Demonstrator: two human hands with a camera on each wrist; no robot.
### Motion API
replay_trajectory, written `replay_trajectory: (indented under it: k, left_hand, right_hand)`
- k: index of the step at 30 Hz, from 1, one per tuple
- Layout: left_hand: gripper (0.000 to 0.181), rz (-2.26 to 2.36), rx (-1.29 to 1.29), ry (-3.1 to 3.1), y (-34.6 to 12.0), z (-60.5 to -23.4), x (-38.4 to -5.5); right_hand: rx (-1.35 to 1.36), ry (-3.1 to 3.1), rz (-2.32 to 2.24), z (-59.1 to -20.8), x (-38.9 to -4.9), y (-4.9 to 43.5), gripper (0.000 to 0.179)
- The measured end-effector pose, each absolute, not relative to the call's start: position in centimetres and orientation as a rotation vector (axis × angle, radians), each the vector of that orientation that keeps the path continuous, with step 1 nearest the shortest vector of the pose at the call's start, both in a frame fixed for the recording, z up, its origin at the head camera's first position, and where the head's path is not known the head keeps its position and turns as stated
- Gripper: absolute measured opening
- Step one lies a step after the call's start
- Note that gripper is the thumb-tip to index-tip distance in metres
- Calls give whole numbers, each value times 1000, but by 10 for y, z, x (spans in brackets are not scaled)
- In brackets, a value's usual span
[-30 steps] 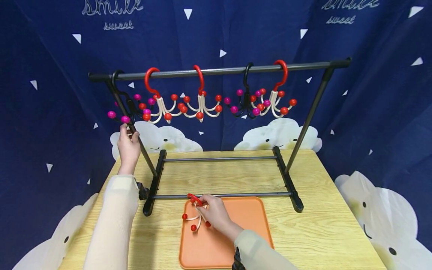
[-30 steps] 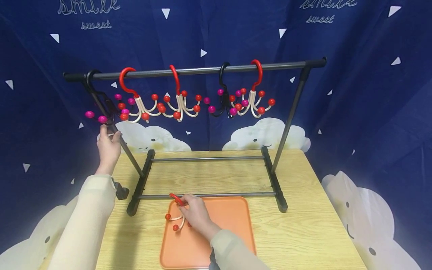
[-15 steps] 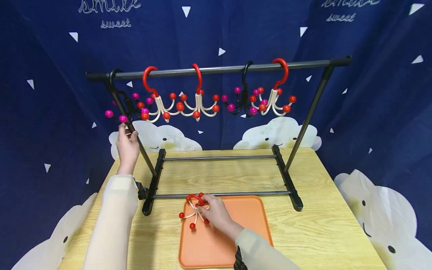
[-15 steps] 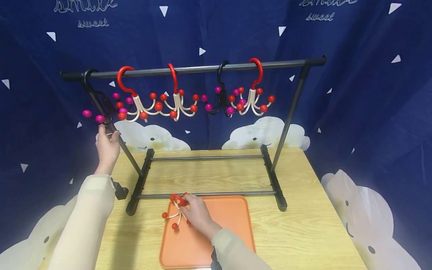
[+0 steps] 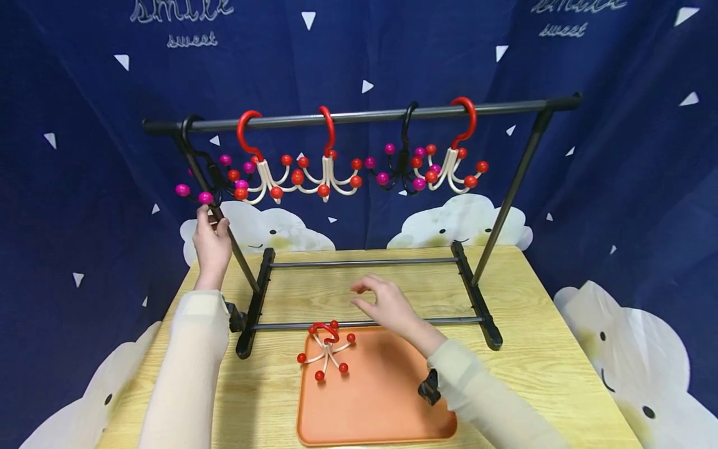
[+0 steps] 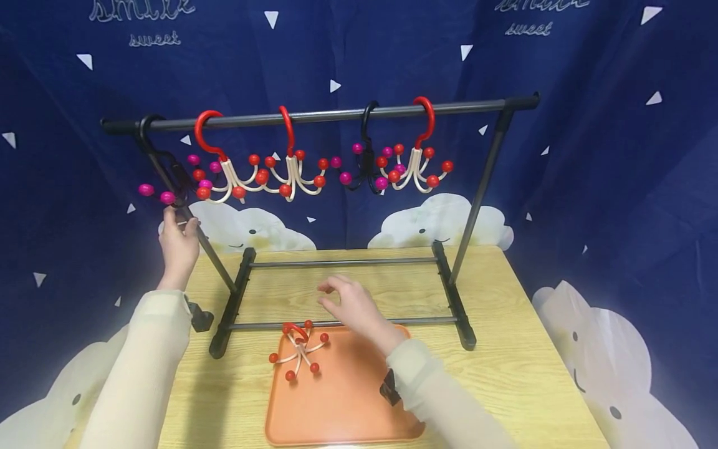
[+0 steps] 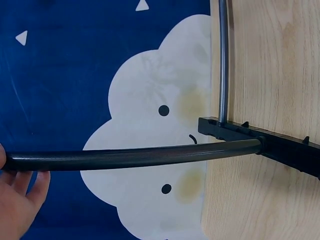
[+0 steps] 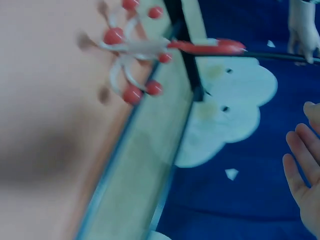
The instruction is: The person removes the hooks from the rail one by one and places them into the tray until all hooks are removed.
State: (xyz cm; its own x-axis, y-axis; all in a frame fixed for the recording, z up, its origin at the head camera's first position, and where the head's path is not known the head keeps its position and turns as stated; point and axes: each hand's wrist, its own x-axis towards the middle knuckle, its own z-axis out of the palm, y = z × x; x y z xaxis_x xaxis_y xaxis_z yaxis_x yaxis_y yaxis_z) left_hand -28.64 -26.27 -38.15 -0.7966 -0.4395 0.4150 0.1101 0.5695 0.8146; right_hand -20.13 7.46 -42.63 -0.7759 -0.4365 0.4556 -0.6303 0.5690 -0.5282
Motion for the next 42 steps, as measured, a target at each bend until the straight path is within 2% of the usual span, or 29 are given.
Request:
replay_trajectory:
  k: [12,16,26,42]
  left_hand:
    - [36,-1209,251,-2198,-262,-380,-285]
    - [37,-1205,248,-2194,-261,-380,-285]
    - [37,-1203,256,-2188,-260,-380,-285]
    - [37,-1204,260,-2192,-261,-380,-284]
  right_hand:
    - [979,-2218,711,-348,-220,113,13]
    - [935,-2156,616,-323,-228,126,11]
    - [692,-2049,590,-272,-249,160,13]
    - [113,-2040,885,-238,-276,182,30]
